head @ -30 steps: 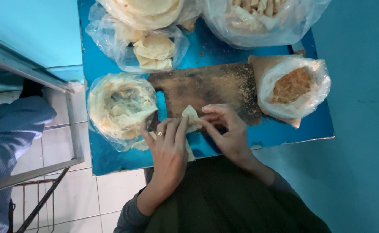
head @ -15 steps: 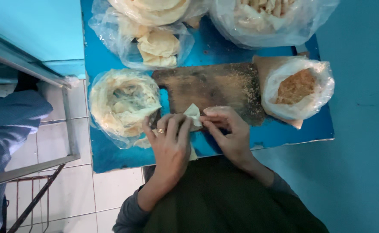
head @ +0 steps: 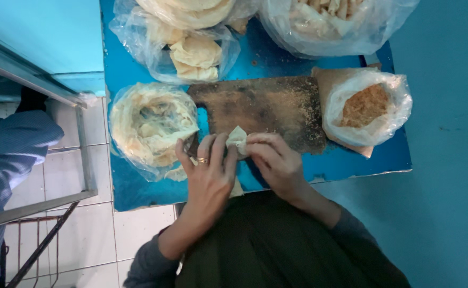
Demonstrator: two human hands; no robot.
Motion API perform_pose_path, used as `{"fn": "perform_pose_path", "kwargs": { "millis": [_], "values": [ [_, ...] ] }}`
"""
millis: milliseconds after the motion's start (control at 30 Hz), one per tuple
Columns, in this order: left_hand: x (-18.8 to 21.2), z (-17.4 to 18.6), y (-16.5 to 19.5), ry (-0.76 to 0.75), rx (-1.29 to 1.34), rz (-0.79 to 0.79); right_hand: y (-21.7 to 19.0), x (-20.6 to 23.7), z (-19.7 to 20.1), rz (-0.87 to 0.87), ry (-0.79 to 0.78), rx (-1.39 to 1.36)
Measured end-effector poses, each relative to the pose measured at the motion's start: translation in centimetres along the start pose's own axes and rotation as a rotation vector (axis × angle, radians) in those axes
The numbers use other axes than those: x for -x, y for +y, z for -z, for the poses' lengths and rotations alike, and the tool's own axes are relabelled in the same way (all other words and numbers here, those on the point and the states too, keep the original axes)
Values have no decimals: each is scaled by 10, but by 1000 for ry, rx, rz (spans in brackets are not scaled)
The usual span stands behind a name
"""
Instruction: The person tears thin dough sheets into small squares on a wooden board, dips or presses pieces into a bowl of wet mixture, folds the squares, and stacks the folded pieces with other prepared dough pieces on the table.
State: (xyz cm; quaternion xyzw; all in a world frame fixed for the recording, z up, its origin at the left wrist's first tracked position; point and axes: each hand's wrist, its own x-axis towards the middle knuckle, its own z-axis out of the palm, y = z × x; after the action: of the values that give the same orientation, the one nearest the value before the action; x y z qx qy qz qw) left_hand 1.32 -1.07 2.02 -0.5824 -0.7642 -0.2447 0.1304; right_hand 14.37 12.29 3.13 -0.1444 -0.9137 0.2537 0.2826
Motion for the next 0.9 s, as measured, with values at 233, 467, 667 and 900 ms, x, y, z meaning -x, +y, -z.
{"fn": "perform_pose_path", "kwargs": {
  "millis": [233,467,667,900],
  "values": [
    [-1,3,-20,-25,-121,-275,-5,-14,14,157,-111,137],
    [-7,2,-30,-12,81,-250,8,-34,35,268,-244,59],
    [-6,5,-27,12,189,-231,19,-36,25,307,-198,128],
    [-17,2,-22,37,303,-95,24,-35,25,288,-225,28]
  ]
}}
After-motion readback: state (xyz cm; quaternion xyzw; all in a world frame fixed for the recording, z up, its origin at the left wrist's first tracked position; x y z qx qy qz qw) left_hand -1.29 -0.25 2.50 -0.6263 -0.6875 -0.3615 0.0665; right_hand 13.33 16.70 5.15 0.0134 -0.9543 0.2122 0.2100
